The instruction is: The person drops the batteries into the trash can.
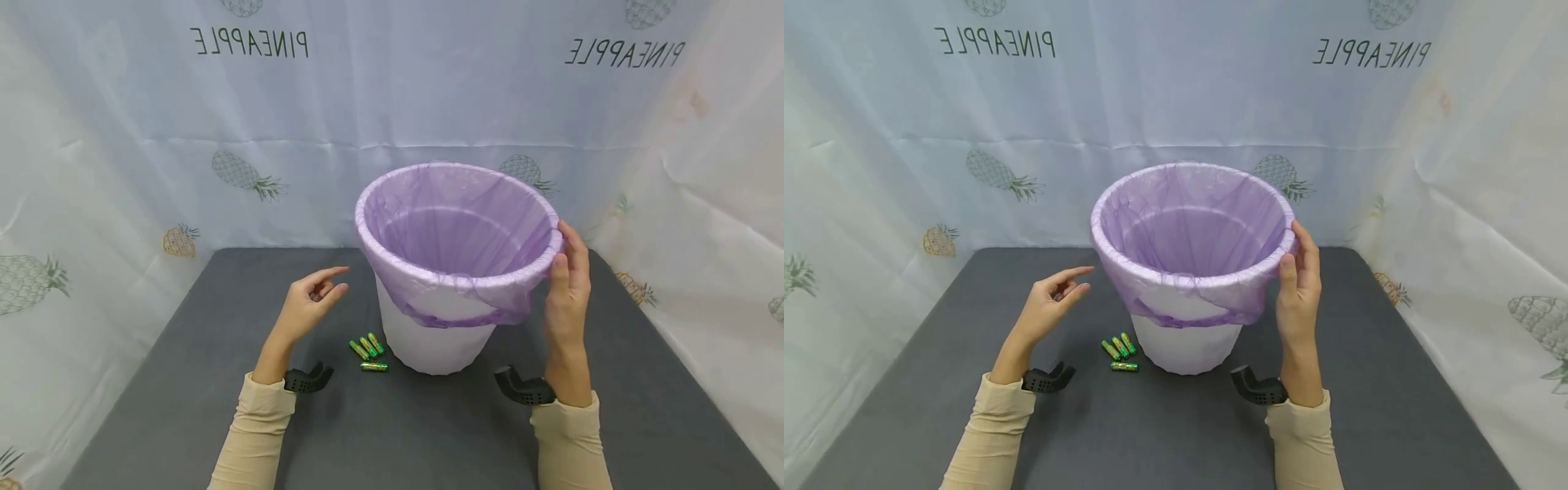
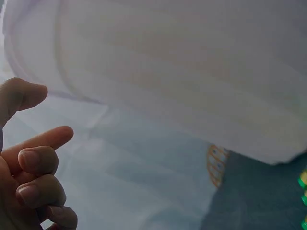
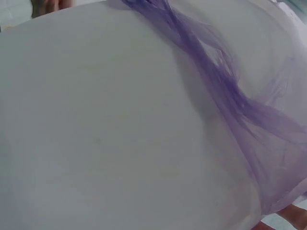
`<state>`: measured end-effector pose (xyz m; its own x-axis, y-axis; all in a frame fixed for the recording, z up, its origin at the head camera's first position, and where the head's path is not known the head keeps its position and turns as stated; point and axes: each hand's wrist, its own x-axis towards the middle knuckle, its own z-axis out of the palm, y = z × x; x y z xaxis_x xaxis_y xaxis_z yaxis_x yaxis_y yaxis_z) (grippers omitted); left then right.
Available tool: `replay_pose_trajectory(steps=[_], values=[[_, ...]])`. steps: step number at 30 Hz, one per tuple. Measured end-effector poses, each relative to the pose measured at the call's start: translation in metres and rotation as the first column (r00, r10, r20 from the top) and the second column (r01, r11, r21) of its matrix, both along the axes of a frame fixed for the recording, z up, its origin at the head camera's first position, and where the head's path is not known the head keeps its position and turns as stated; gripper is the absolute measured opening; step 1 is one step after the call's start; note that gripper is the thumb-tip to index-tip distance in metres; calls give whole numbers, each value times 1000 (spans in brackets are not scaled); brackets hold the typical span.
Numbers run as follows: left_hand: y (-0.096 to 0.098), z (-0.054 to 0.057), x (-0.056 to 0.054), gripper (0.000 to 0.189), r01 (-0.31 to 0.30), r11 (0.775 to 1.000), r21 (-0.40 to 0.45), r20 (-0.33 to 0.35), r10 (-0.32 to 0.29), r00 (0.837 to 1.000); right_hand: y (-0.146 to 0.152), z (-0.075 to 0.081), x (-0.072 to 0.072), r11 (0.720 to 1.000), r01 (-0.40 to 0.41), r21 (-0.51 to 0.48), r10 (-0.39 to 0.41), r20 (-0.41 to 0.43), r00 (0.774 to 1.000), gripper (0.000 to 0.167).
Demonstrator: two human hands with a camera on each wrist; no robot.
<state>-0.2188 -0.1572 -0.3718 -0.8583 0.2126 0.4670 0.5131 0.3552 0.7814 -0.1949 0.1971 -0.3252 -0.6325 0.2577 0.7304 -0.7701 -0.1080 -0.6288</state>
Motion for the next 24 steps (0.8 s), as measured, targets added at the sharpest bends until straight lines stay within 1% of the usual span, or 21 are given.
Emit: replay_pose_trajectory(steps=[3, 5, 6, 10, 12, 15, 18, 21, 24], values=[[0, 3, 1, 29, 12, 999, -44, 79, -9, 997, -2, -1, 0, 999, -34, -36, 34, 0, 999, 41], [1, 4, 2, 30, 28, 998, -62, 117, -21, 993, -4, -1, -1, 997, -52, -52, 52, 0, 999, 42], [1, 2, 1, 30, 25, 997, -72, 137, -15, 990, -5, -1, -2, 997, -58, -59, 58, 1, 998, 43], [-5, -18, -11, 30, 22, 993, -115, 189, 0, 982, -6, 0, -4, 994, -70, -81, 71, 4, 997, 42], [-9, -31, -19, 30, 33, 991, -132, 215, -4, 977, -6, 1, -5, 993, -73, -93, 73, 3, 997, 41], [-15, -40, -24, 30, 85, 987, -135, 250, -49, 967, -5, 1, -5, 991, -79, -111, 80, 2, 997, 41], [-22, -48, -26, 32, 146, 980, -137, 297, -100, 950, -4, 1, -6, 988, -85, -126, 86, 3, 996, 41], [-29, -55, -27, 35, 191, 968, -163, 330, -129, 935, -2, 1, -6, 986, -87, -141, 88, 0, 996, 41], [-34, -62, -28, 36, 225, 954, -200, 356, -143, 923, 0, 0, -7, 984, -85, -155, 86, -4, 996, 41]])
